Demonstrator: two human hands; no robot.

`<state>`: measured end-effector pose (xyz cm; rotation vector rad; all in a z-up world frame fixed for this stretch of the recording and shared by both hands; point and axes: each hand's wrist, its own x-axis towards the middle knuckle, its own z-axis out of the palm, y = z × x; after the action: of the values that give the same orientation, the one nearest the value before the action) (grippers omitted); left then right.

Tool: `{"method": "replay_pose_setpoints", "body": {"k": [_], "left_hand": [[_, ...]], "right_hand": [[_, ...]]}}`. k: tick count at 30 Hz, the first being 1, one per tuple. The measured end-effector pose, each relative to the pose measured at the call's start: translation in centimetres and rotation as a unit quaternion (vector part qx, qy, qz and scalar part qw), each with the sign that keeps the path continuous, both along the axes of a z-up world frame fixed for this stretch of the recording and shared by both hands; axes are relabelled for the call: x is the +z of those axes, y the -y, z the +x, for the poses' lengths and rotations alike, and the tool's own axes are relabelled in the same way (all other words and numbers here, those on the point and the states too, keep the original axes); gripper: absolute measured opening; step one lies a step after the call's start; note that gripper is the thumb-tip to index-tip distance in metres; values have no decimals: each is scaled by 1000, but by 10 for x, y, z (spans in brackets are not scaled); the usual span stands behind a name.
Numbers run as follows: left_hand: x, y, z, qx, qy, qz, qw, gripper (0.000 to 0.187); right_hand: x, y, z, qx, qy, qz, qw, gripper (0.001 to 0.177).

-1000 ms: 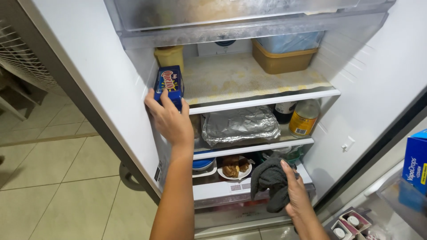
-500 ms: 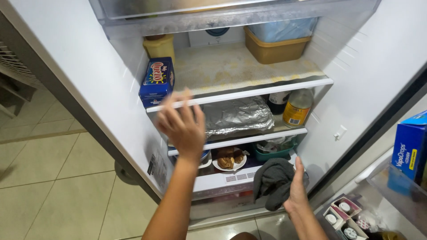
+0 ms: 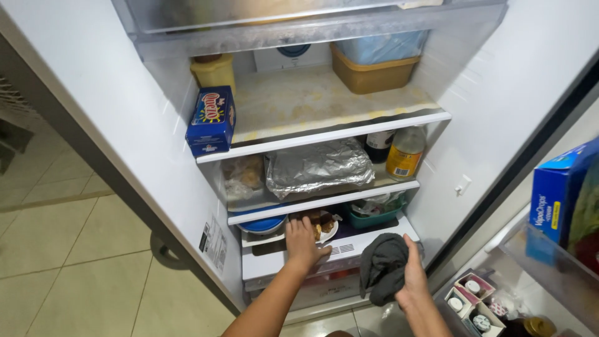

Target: Taking food containers out of the refrigerator and arranging/opening them on a dining table.

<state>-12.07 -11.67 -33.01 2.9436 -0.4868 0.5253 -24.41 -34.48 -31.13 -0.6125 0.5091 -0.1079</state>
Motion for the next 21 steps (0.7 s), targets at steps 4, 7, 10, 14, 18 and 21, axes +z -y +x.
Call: {"method": "replay_pose_setpoints", "body": {"k": [4, 7, 10, 14, 18, 21], "left_hand": [[-2, 3, 19, -5, -120, 6, 993, 97], [4, 7, 22, -4, -151, -52, 987, 86], [15, 6, 18, -9, -152, -77, 985, 92], [8, 8, 24, -11, -202, -89, 975, 77], [-7, 12, 31, -51, -147, -134, 979, 81], [-29, 15, 37, -27, -197, -154, 968, 70]], "right_hand": [[-1, 3, -1, -5, 9, 0, 1000, 45], [0, 5, -3, -11, 16, -10, 1000, 44], [3, 1, -7, -9, 12, -14, 1000, 44], [2, 1, -8, -4, 6, -13, 1000, 45], [1, 0, -7, -6, -4, -18, 1000, 45], [3, -2, -8, -6, -14, -16, 1000, 44]]}}
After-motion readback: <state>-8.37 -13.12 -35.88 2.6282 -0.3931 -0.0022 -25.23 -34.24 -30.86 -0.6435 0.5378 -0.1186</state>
